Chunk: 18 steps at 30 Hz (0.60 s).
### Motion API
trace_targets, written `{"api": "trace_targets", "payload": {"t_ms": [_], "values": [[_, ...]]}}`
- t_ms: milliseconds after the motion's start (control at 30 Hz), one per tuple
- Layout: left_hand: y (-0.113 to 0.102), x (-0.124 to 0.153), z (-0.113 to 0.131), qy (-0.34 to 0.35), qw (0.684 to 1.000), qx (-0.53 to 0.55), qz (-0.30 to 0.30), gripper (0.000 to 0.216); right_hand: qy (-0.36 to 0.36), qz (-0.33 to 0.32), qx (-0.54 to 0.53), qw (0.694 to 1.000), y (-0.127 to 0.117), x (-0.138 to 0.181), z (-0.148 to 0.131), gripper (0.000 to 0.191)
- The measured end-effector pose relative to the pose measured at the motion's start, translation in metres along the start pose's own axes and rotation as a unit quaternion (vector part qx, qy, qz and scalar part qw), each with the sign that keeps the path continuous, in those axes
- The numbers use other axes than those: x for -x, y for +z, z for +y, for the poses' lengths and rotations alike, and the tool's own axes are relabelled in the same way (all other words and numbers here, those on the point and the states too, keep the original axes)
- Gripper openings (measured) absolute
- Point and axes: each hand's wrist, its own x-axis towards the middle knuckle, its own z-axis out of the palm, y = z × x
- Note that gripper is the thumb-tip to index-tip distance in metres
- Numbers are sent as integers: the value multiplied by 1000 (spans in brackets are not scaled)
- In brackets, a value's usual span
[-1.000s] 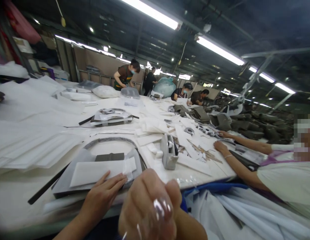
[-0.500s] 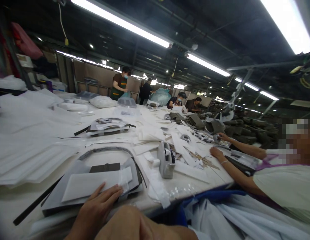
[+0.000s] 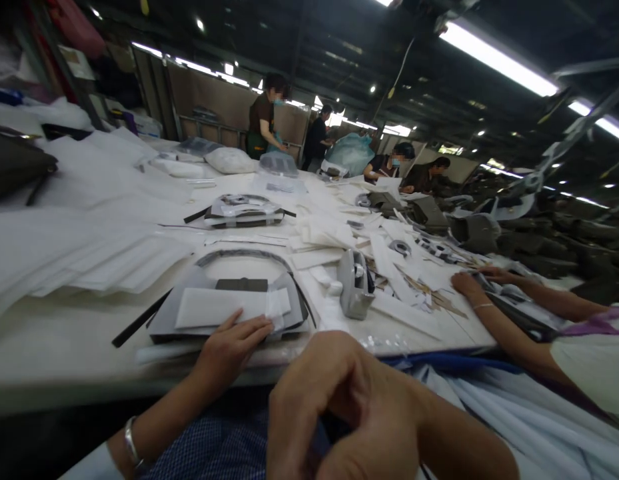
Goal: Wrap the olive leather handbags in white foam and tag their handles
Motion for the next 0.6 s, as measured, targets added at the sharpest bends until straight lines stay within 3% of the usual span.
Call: {"api": "trace_targets", "payload": {"t_ms": [100,233,467,600], "values": [[-1,0,0,-2,1000,9,-14,42,-35,80,255,963,-13,4,-10,31],[-1,0,0,-4,1000,11,-16,38,50,62,474,877,-49,-3,-9,25],[1,2,0,-7,999,26,-18,34,122,-12,714,690,-105,-41,10,20],[0,1,1,-20,999,37,-25,33,139,-45,769,623,-121,-61,14,25]]}}
